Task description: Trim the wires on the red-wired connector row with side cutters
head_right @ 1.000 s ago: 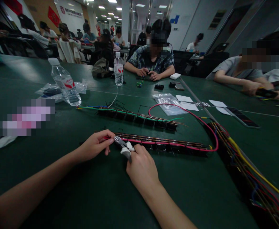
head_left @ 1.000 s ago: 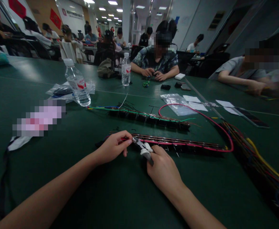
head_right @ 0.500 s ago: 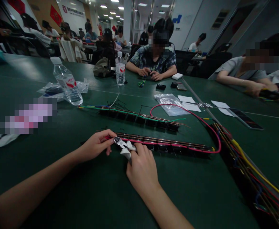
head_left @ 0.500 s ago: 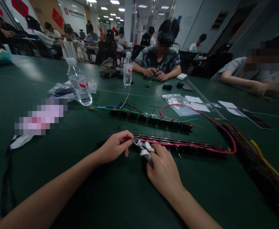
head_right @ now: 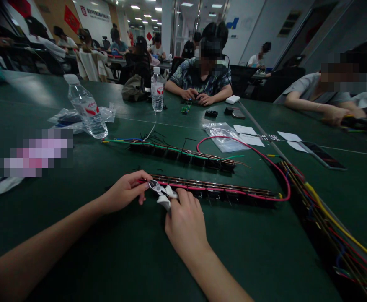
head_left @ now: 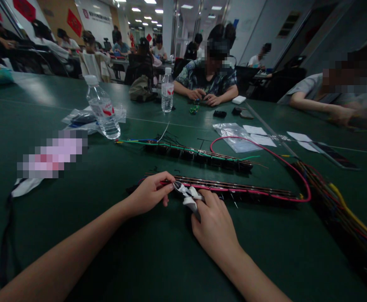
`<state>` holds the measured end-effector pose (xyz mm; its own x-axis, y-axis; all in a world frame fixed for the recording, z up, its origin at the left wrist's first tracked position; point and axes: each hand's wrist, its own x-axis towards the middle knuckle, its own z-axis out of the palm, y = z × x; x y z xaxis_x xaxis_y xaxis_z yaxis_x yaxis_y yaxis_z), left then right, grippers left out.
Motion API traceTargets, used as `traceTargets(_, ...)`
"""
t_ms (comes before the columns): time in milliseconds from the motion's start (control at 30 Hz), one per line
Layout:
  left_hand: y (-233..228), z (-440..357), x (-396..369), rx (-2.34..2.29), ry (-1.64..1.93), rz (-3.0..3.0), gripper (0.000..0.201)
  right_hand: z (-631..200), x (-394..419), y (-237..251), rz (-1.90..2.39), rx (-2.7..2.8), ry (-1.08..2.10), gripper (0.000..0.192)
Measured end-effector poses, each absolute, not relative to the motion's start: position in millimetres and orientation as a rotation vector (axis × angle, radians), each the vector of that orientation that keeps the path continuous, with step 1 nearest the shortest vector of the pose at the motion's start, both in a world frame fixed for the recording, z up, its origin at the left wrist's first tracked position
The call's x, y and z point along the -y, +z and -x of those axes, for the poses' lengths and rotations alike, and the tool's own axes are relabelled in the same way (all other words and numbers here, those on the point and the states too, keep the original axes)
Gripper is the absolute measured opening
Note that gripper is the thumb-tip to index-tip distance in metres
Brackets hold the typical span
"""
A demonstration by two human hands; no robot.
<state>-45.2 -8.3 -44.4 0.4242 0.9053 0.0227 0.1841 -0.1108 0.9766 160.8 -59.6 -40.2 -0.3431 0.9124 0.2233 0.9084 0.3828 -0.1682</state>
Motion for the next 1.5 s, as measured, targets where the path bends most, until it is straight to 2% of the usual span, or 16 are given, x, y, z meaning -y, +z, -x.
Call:
traceTargets(567,-45.0,45.2,7.4,-0.975,0.815,-1.573,0.009,-163.0,57.7,-41.8,1.579,2.405,-0.056,0.020)
traceTargets(1500,-42.8,43.1,8.6,-1.025,0.785,-1.573,0.011,-165.4,57.2,-38.9,1.585,2.410,-0.004,0.023)
